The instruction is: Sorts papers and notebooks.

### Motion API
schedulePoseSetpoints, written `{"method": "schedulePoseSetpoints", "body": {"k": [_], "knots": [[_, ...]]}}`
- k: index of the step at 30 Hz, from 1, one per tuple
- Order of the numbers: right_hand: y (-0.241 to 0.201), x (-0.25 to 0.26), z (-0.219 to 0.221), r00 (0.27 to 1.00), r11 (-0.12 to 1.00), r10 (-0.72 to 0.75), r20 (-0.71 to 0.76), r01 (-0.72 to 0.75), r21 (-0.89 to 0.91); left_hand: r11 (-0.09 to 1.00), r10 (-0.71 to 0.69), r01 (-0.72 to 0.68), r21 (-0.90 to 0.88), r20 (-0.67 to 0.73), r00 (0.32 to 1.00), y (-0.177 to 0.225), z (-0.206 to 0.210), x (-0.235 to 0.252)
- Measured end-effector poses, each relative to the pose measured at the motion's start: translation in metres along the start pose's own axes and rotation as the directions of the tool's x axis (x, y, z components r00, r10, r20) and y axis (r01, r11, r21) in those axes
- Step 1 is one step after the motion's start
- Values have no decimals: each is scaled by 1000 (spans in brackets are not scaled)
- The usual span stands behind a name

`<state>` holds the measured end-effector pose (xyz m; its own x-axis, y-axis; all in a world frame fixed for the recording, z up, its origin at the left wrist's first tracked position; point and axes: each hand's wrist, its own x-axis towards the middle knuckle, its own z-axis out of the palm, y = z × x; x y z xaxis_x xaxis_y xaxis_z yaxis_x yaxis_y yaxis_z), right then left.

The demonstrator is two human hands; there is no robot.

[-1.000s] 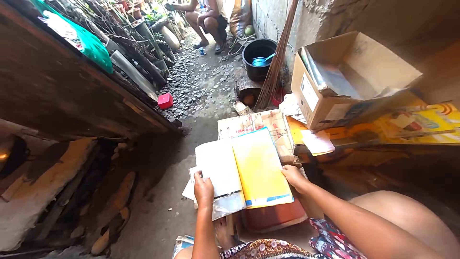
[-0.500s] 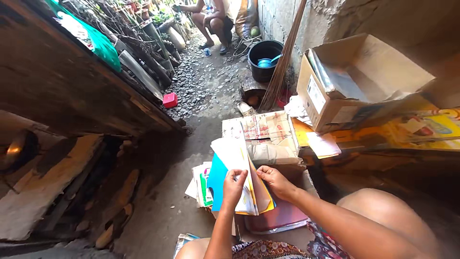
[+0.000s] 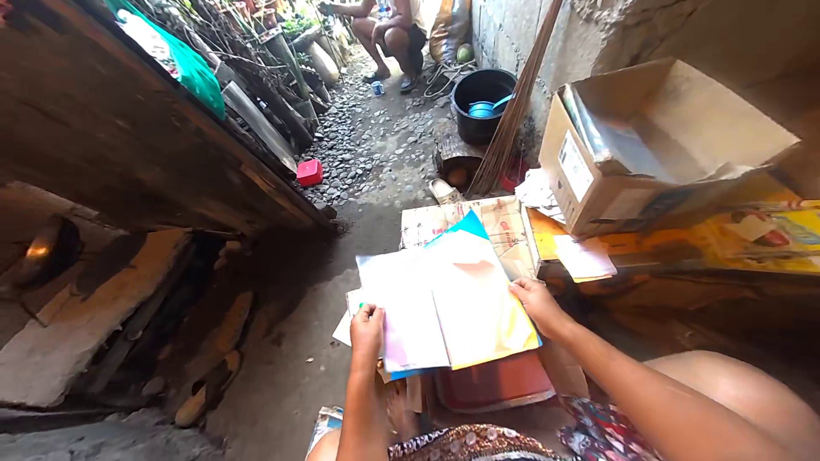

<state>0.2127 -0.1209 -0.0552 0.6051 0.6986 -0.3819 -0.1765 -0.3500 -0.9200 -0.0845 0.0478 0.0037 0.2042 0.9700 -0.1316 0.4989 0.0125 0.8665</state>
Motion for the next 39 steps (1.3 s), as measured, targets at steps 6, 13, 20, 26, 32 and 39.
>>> {"method": "schedulePoseSetpoints", "body": {"k": [6,13,20,26,32,39], "knots": [[7,4,-22,998,998,47,-43,-49,-45,995,-75,77,70,-25,997,-16,-8,2],[-13,4,-25,1000,998,-21,-16,20,-54,974,-177,180,134,-37,984,-26,-8,8],[-74,-23,-14,961,963,-216,172,181,199,955,-294,295,-10,77,953,-51,18,4],[-59,-35,54,882,956,-280,379,222,190,866,-429,443,-231,110,897,-44,51,-15],[-60,-33,63,881,951,-309,359,285,121,866,-378,378,-328,65,923,-48,51,-12],[-62,-28,36,942,948,-220,255,145,283,850,-360,394,-350,161,919,-35,47,-15]]}}
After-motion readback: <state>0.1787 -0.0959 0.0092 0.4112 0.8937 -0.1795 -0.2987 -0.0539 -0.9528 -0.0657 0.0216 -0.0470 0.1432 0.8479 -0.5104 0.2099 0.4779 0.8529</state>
